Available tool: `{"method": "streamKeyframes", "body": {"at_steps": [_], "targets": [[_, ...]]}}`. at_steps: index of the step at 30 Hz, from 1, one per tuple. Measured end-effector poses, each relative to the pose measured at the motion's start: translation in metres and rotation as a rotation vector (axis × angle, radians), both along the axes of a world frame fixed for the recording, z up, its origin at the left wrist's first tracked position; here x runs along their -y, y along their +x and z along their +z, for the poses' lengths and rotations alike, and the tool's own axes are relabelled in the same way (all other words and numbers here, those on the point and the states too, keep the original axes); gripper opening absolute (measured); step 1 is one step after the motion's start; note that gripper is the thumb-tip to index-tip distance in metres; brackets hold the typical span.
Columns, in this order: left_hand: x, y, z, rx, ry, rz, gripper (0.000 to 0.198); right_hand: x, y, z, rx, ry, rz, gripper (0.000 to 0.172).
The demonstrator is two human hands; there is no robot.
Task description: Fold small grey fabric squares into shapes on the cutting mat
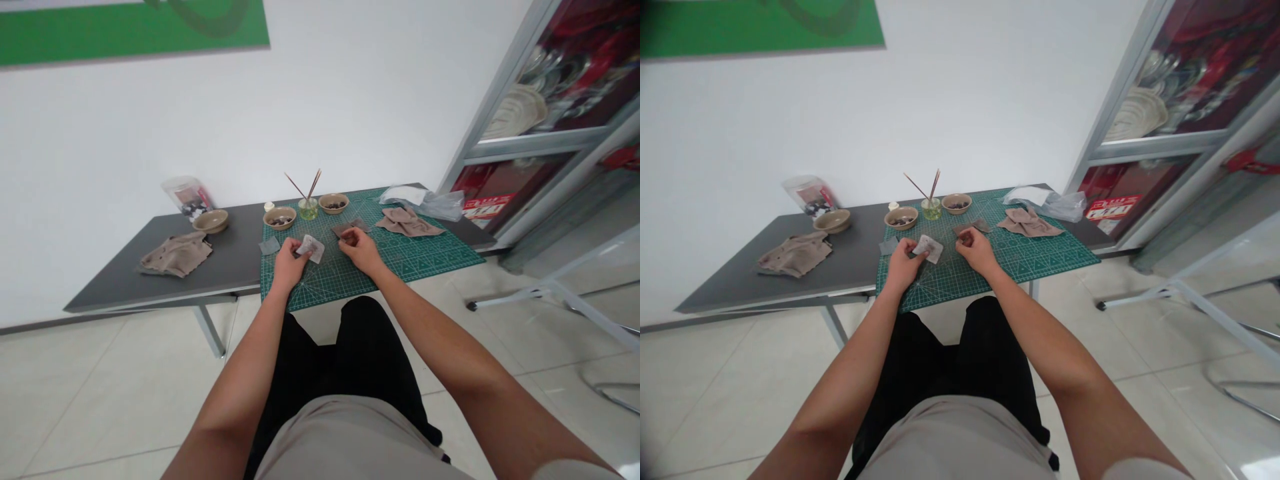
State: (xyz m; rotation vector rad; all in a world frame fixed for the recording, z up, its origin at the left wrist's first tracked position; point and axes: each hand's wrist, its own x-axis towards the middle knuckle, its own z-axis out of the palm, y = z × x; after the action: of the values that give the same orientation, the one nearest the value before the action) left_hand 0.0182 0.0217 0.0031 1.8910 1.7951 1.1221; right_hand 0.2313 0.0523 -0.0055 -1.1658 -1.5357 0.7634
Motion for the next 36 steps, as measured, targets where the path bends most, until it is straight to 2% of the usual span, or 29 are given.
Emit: {"method": "streamKeyframes", "body": {"at_steps": [2, 5, 10, 14, 18, 21, 25, 28, 30, 31, 34, 35, 36], "targets": [[-0.001, -0.005, -0.003, 0.132, 0.061, -0.025, 0.014, 0.000, 0.000, 0.001, -0.016, 0.001, -0.003, 0.026], [-0.001, -0.009, 0.000, 0.132, 0.130, 0.014, 0.013, -0.002, 0.001, 0.000, -0.036, 0.015, -0.022, 0.025], [-0.005, -0.003, 0.021, -0.177, 0.197, 0.041, 0.014, -0.006, 0.002, -0.003, -0.012, 0.022, -0.043, 0.025], [-0.024, 0.011, 0.032, -0.353, 0.152, 0.026, 0.021, -0.003, 0.001, -0.001, 0.003, 0.029, -0.040, 0.023], [-0.046, 0.027, 0.028, -0.480, 0.107, 0.058, 0.028, 0.000, 0.001, 0.002, -0.017, 0.006, -0.020, 0.022], [-0.055, 0.034, 0.018, -0.579, 0.033, -0.016, 0.030, 0.000, 0.002, 0.003, -0.027, -0.003, -0.022, 0.021], [-0.056, 0.034, 0.011, -0.657, -0.055, -0.099, 0.034, -0.001, 0.002, 0.001, -0.017, 0.011, -0.025, 0.021], [-0.047, 0.030, 0.014, -0.682, -0.037, -0.128, 0.038, -0.003, 0.002, -0.001, -0.009, 0.003, -0.018, 0.021], [-0.038, 0.026, 0.019, -0.686, -0.004, -0.076, 0.038, -0.004, 0.003, -0.002, -0.013, 0.001, -0.017, 0.021], [-0.034, 0.022, 0.021, -0.679, 0.022, 0.006, 0.039, -0.004, 0.003, -0.002, -0.017, 0.000, -0.019, 0.021], [-0.025, 0.004, 0.025, -0.602, 0.027, 0.375, 0.047, -0.004, 0.003, -0.002, -0.012, -0.004, -0.027, 0.021], [-0.024, -0.004, 0.025, -0.576, -0.001, 0.431, 0.054, -0.003, 0.003, -0.001, -0.006, -0.003, -0.031, 0.021], [-0.023, -0.011, 0.025, -0.559, -0.048, 0.424, 0.061, -0.003, 0.003, 0.000, 0.002, 0.000, -0.032, 0.021]]}}
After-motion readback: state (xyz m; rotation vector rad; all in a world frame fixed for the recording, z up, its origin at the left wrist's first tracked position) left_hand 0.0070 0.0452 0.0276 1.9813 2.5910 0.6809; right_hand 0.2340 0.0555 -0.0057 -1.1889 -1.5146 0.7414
